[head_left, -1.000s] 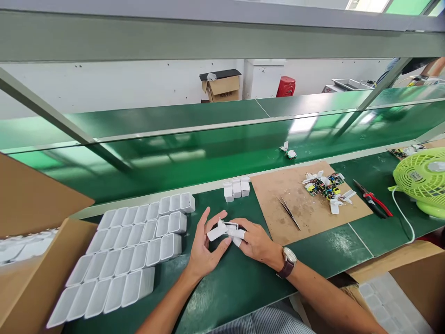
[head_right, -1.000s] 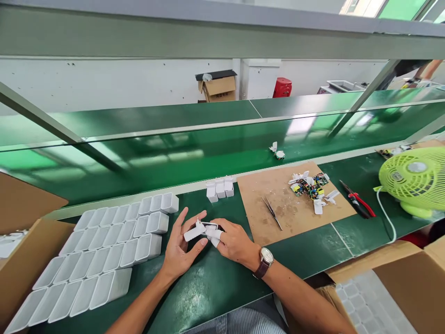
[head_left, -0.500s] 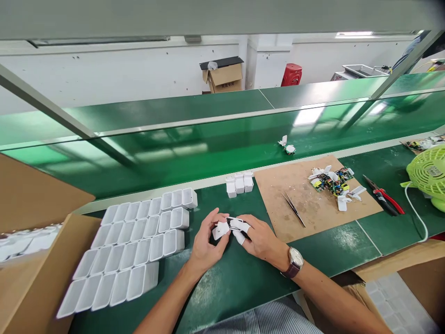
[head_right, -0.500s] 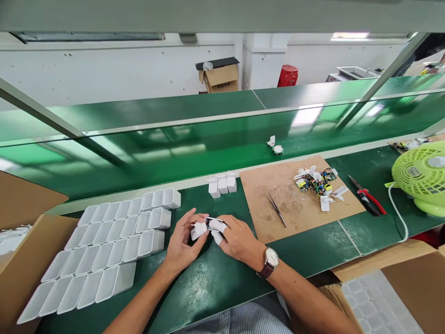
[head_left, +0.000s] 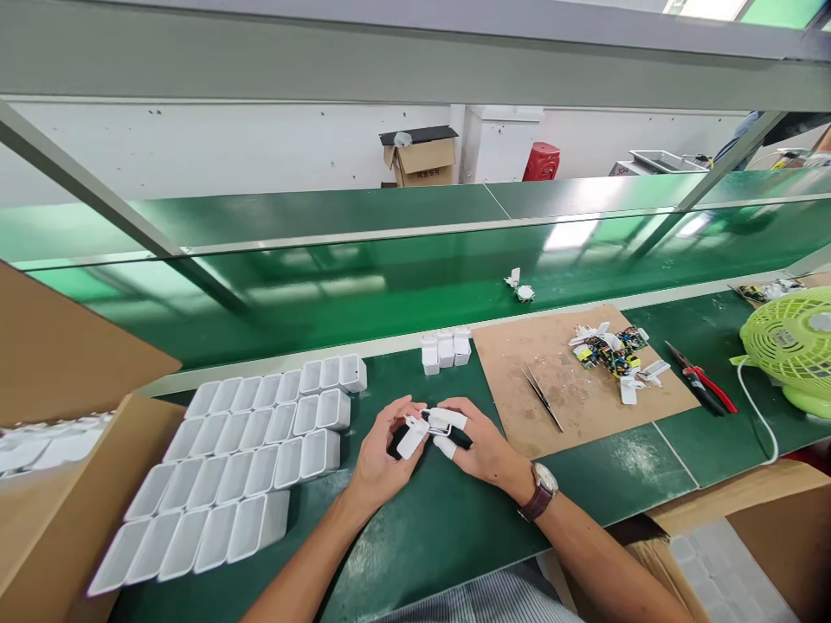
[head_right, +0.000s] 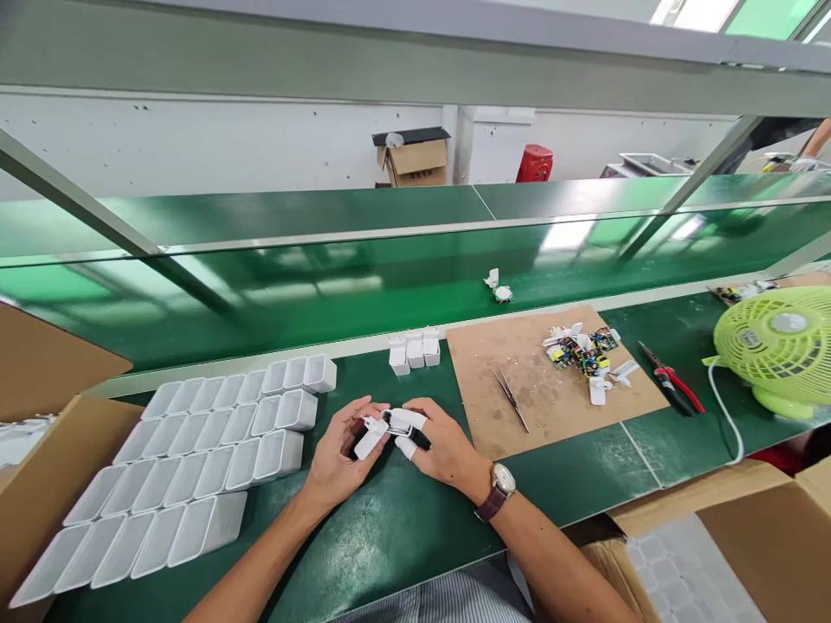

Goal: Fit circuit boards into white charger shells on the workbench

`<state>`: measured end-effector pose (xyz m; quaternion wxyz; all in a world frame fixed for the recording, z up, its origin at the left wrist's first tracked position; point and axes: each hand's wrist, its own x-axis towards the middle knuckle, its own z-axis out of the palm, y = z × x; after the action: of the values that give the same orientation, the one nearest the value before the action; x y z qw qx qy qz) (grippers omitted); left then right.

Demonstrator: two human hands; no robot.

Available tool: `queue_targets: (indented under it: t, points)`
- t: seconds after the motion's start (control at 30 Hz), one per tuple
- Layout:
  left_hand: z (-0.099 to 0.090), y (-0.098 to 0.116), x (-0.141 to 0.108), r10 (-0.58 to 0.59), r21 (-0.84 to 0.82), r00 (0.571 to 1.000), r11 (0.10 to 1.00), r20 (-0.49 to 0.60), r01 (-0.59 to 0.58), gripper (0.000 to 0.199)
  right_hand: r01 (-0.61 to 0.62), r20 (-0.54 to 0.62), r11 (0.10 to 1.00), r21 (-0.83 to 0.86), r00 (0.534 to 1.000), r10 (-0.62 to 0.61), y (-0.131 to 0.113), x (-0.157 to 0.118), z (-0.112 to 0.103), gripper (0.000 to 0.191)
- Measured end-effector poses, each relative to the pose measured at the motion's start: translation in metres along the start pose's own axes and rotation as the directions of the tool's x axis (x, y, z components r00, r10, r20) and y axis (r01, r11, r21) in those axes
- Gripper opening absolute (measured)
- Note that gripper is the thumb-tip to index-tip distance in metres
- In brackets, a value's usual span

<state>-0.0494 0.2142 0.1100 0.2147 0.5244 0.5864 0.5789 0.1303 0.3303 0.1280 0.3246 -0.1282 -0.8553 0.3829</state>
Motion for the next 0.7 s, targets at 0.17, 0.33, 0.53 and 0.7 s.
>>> queue_targets:
  t: [0.17, 0.33, 0.53, 0.7]
  points:
    - [0.002, 0.002, -0.002, 0.035, 0.1, 0.999, 0.994, -0.025, -0.032, 0.09, -0.301, -0.012, 0.884, 0.356, 0.945, 0.327, 0.002, 0.003, 0.01, 0.031]
    - [0.01, 0.011, -0.006, 0.165, 0.275, 0.984, 0.951, -0.072, -0.14, 0.089, -0.57, 0.232, 0.529, 0.628, 0.787, 0.572, -0.002, 0.005, 0.013, 0.041]
    - [0.009, 0.015, -0.006, 0.155, 0.31, 0.985, 0.942, -0.071, -0.126, 0.079, -0.608, 0.269, 0.511, 0.607, 0.763, 0.588, -0.007, 0.005, 0.014, 0.045]
    - [0.007, 0.012, -0.006, 0.104, 0.285, 0.994, 0.954, -0.034, -0.09, 0.081, -0.553, 0.16, 0.625, 0.551, 0.805, 0.571, -0.003, 0.004, 0.016, 0.043]
